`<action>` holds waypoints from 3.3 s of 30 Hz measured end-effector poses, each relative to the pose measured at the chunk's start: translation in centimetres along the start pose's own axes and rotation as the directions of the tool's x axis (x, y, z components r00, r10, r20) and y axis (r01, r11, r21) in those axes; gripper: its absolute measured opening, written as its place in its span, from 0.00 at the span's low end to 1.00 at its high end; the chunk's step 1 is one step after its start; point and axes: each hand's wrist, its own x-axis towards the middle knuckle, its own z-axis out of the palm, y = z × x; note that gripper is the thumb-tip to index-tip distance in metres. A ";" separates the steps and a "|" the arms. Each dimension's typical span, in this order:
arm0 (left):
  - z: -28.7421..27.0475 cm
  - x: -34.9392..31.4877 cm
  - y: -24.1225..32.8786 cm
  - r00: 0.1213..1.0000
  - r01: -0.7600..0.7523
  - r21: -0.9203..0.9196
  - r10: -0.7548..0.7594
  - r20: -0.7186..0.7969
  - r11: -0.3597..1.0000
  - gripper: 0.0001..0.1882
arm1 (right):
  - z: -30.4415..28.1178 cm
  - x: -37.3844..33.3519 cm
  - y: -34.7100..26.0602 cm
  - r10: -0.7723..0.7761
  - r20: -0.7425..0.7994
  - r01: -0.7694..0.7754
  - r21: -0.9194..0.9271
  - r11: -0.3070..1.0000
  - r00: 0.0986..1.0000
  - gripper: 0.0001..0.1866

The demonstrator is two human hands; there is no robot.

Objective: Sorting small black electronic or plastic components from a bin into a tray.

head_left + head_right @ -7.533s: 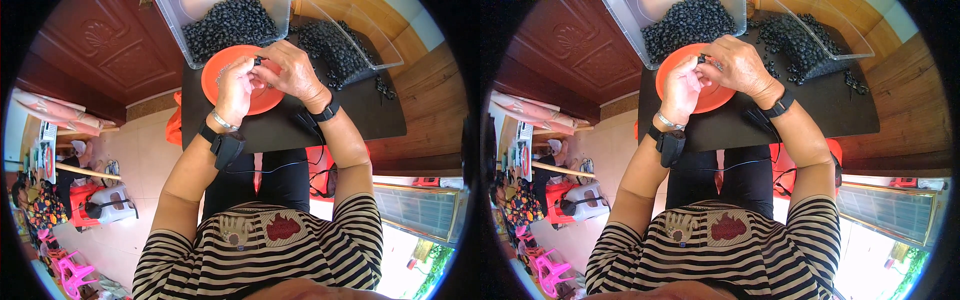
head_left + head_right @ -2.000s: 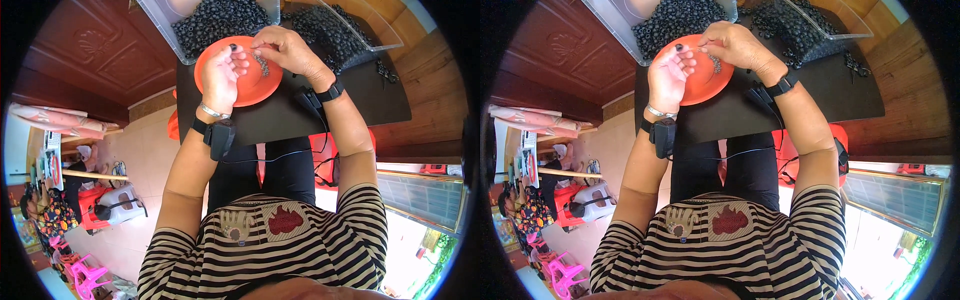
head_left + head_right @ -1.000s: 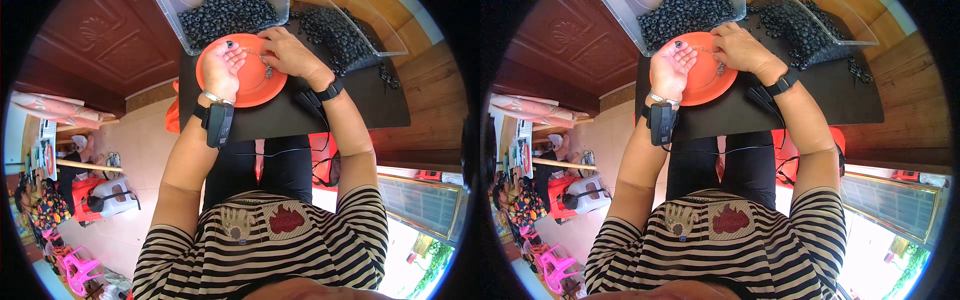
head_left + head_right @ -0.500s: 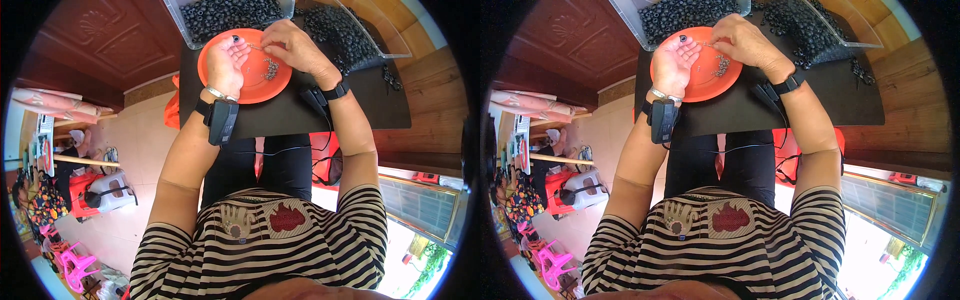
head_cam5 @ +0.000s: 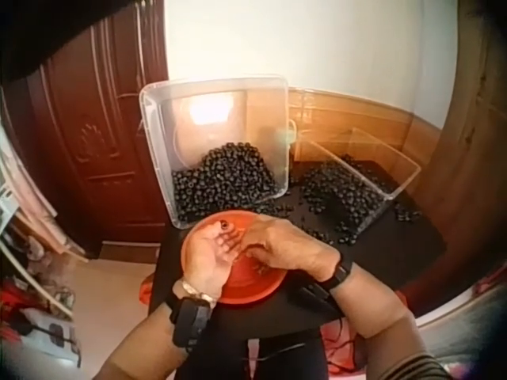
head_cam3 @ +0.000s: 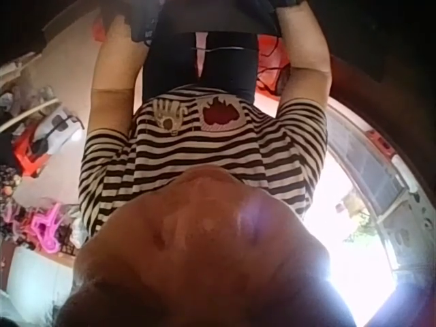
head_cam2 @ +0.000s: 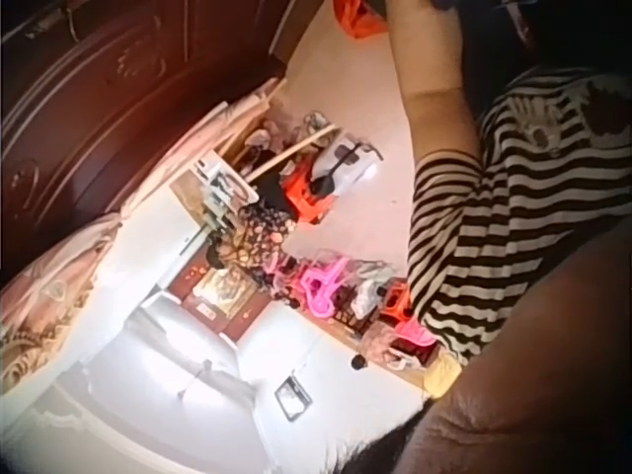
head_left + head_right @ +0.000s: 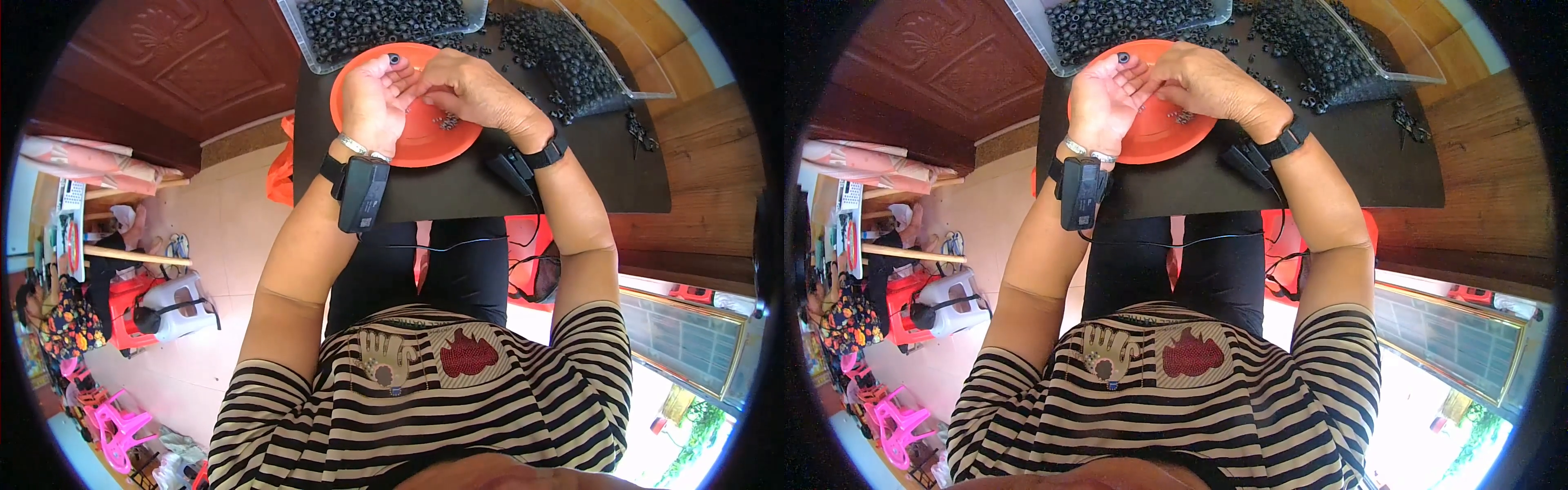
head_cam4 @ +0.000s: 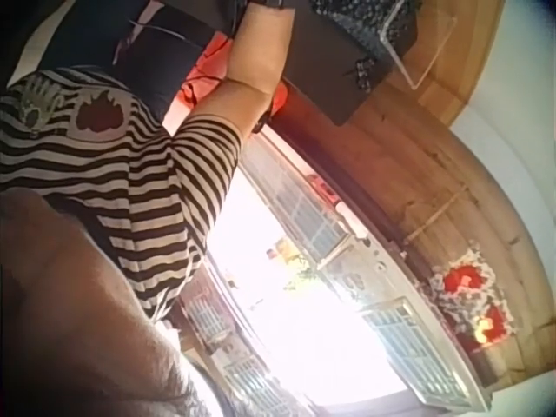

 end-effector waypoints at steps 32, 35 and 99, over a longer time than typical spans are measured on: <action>0.8 -0.9 0.3 0.943 0.070 0.070 -0.088 0.321 0.995 0.14 | 0.1 0.4 1.5 0.395 -0.082 -0.159 0.826 0.540 0.915 0.12; 0.7 -0.8 0.4 0.926 0.062 0.044 -0.074 0.369 0.997 0.14 | -0.1 0.4 1.4 0.413 -0.036 -0.198 0.837 0.509 0.910 0.12; 0.6 -0.7 0.8 0.897 0.125 0.021 -0.122 0.425 0.992 0.14 | -1.5 -0.2 0.9 0.212 -0.111 -0.146 0.426 0.893 0.971 0.09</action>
